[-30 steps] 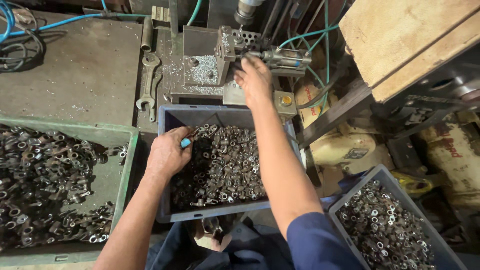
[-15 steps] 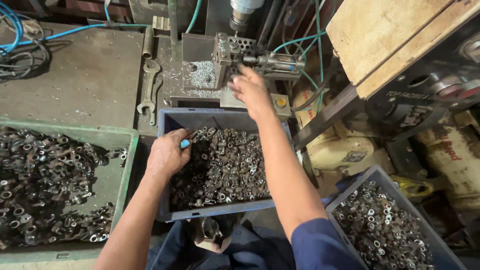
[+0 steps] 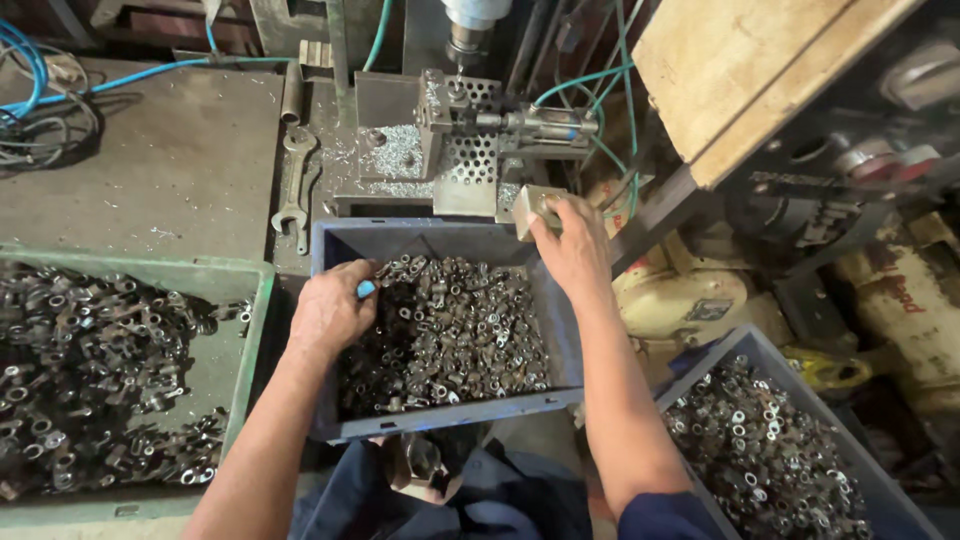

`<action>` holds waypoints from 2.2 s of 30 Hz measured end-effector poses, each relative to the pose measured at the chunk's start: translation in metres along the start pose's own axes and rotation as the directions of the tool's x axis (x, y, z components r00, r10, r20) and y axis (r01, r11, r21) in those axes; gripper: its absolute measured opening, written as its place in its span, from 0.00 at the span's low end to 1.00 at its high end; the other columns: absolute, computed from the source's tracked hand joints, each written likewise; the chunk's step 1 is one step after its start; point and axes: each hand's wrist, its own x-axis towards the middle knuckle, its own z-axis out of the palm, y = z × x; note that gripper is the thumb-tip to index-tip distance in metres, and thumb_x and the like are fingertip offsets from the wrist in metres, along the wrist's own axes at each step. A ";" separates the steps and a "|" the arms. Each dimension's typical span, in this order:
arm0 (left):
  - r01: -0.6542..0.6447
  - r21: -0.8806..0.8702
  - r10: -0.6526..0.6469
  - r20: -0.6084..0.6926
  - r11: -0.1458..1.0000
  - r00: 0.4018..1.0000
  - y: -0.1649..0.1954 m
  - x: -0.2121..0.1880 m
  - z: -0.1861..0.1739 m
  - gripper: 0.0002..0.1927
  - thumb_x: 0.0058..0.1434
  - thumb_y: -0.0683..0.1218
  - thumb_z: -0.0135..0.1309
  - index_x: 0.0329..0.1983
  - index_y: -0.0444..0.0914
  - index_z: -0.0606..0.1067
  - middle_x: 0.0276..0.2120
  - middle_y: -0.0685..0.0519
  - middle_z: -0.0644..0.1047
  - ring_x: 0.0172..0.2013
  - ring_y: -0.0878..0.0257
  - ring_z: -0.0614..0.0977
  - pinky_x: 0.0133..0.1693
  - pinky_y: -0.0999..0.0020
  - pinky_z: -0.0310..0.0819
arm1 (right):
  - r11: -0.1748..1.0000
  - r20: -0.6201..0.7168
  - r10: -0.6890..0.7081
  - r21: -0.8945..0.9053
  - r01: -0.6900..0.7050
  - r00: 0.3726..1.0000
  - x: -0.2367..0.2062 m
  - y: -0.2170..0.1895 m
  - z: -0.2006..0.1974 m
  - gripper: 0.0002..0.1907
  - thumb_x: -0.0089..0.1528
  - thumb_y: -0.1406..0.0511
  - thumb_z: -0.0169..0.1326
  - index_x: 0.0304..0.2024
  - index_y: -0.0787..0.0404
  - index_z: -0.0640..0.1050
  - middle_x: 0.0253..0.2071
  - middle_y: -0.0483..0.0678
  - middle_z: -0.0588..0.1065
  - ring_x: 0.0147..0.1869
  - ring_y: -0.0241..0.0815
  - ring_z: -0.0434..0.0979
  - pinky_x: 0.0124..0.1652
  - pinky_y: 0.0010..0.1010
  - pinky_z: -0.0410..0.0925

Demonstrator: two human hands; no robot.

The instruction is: The person picks small metal fittings from a bin, places one into the fixture of a bench drilling/tapping machine, and operates the machine to machine the part. They then move the machined part into an adjacent bin and repeat the cycle with new parts.

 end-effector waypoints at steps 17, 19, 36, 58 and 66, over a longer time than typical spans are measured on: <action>0.375 0.011 -0.354 -0.306 0.927 0.884 -0.085 -0.079 -0.092 0.15 0.72 0.47 0.56 0.59 0.42 0.80 0.48 0.44 0.82 0.44 0.52 0.84 0.50 0.59 0.77 | 0.968 -0.060 0.051 0.250 -0.034 0.997 -0.169 -0.001 -0.044 0.20 0.61 0.62 0.61 0.54 0.64 0.78 0.57 0.58 0.76 0.64 0.56 0.76 0.63 0.41 0.67; 0.479 0.305 -0.416 -0.250 0.823 0.874 -0.106 -0.097 -0.112 0.16 0.71 0.51 0.54 0.59 0.46 0.81 0.46 0.43 0.82 0.41 0.48 0.84 0.50 0.54 0.76 | 0.970 -0.077 0.047 0.241 -0.027 0.996 -0.169 0.000 -0.040 0.19 0.61 0.62 0.61 0.53 0.63 0.79 0.55 0.56 0.78 0.61 0.55 0.77 0.60 0.40 0.68; 0.261 0.820 -0.614 0.134 0.509 0.778 -0.182 -0.147 -0.115 0.17 0.68 0.51 0.45 0.37 0.46 0.85 0.41 0.46 0.86 0.45 0.51 0.89 0.57 0.56 0.78 | 0.983 -0.013 0.008 0.181 -0.005 1.000 -0.168 -0.003 -0.034 0.17 0.60 0.62 0.61 0.50 0.63 0.80 0.50 0.54 0.80 0.54 0.53 0.80 0.54 0.40 0.70; 0.306 0.830 -0.731 0.166 0.466 0.662 -0.158 -0.138 -0.131 0.23 0.63 0.66 0.52 0.45 0.47 0.86 0.43 0.46 0.87 0.45 0.53 0.88 0.52 0.58 0.80 | 0.989 -0.009 -0.001 0.150 0.002 1.000 -0.168 -0.004 -0.034 0.16 0.60 0.62 0.61 0.49 0.61 0.81 0.46 0.52 0.81 0.50 0.53 0.81 0.51 0.41 0.70; 0.545 0.114 -0.543 -0.051 0.831 0.838 -0.039 -0.134 -0.140 0.19 0.59 0.56 0.65 0.49 0.43 0.83 0.40 0.45 0.84 0.37 0.56 0.87 0.40 0.60 0.80 | 0.830 0.286 0.145 0.486 -0.274 0.947 -0.169 -0.047 -0.034 0.20 0.61 0.62 0.61 0.55 0.59 0.80 0.51 0.51 0.82 0.55 0.43 0.82 0.54 0.34 0.73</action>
